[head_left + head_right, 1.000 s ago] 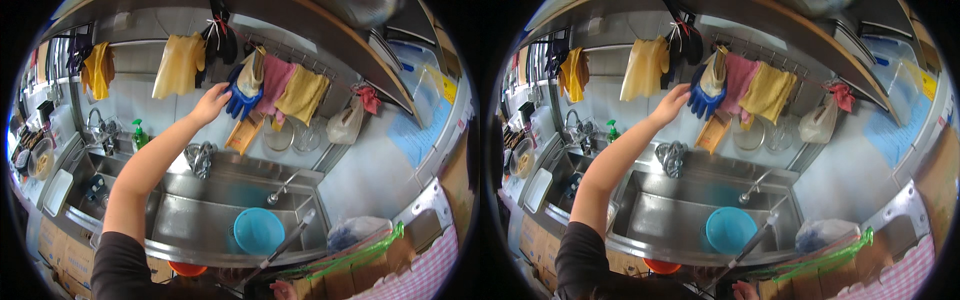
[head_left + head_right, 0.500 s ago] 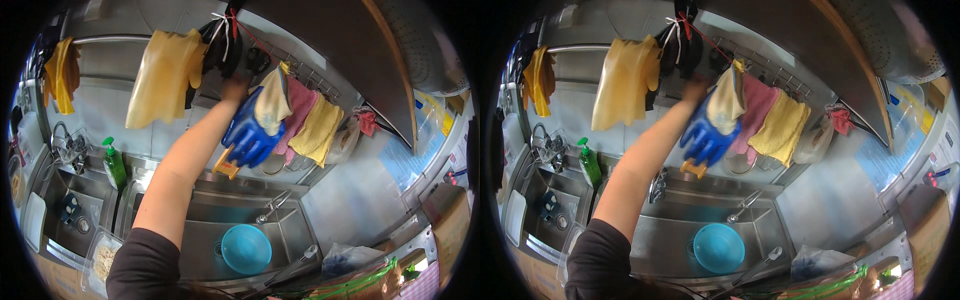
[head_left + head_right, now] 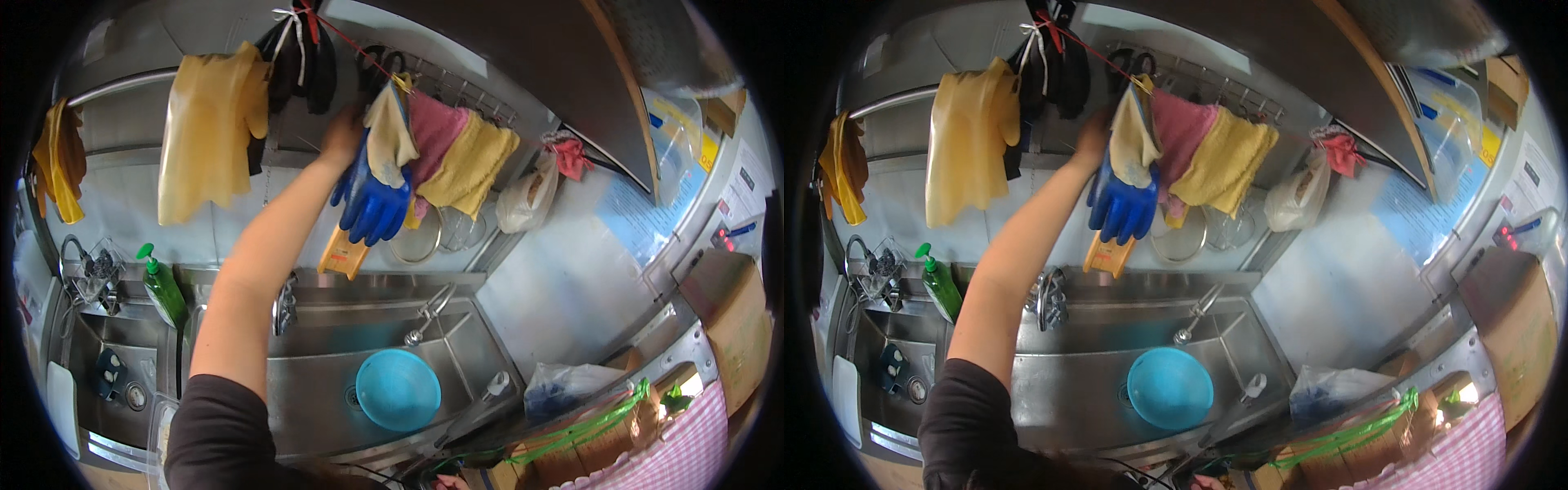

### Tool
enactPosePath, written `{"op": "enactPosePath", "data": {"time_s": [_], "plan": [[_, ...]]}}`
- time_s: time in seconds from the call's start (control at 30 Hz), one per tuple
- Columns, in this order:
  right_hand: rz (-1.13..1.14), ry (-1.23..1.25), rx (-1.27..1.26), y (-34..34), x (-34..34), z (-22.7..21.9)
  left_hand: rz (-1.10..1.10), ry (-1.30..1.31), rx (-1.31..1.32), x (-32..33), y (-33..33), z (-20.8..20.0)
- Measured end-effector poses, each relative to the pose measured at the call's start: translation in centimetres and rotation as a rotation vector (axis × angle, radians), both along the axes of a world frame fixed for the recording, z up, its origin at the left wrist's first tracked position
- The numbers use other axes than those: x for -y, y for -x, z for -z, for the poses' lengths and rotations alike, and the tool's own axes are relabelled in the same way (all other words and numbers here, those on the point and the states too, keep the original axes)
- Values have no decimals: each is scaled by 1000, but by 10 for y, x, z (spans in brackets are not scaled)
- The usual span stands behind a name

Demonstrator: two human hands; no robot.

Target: The person empties a tray of food items into a container, washes the tray and a bowl in a sink, cuts open cardboard boxes and plastic bags of food with scissors, and empties the bags into the bowl.

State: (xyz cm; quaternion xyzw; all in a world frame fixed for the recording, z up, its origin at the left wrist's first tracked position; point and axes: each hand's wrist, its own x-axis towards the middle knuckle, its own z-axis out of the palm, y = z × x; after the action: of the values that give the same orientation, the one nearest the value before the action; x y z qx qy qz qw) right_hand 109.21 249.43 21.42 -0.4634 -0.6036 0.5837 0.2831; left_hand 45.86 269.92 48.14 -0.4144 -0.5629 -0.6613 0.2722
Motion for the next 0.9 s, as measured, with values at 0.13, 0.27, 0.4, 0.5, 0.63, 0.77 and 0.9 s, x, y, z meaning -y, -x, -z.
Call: {"op": "enactPosePath", "data": {"time_s": [0.13, 0.27, 0.4, 0.5, 0.63, 0.77, 0.9], "plan": [[13, -213, -16, -16, 2, 23, 24, 91, 264, 34, -67, 82], [-120, -79, 15, -35, -1, 18, 159, 210, 585, 131, -123, 165], [-254, -260, 9, -35, -11, -30, 422, -39, 306, 206, -246, 216], [-226, -70, -437, -54, -15, -59, 555, 149, -541, 203, -347, 205], [-198, 513, -898, -95, 12, -62, 781, 297, -1128, 188, -464, 154], [-378, 765, -1049, -126, 28, -68, 798, 95, -1236, 166, -518, 127], [-461, 503, -1018, -144, 43, -96, 915, -78, -1293, 146, -555, 118]]}}
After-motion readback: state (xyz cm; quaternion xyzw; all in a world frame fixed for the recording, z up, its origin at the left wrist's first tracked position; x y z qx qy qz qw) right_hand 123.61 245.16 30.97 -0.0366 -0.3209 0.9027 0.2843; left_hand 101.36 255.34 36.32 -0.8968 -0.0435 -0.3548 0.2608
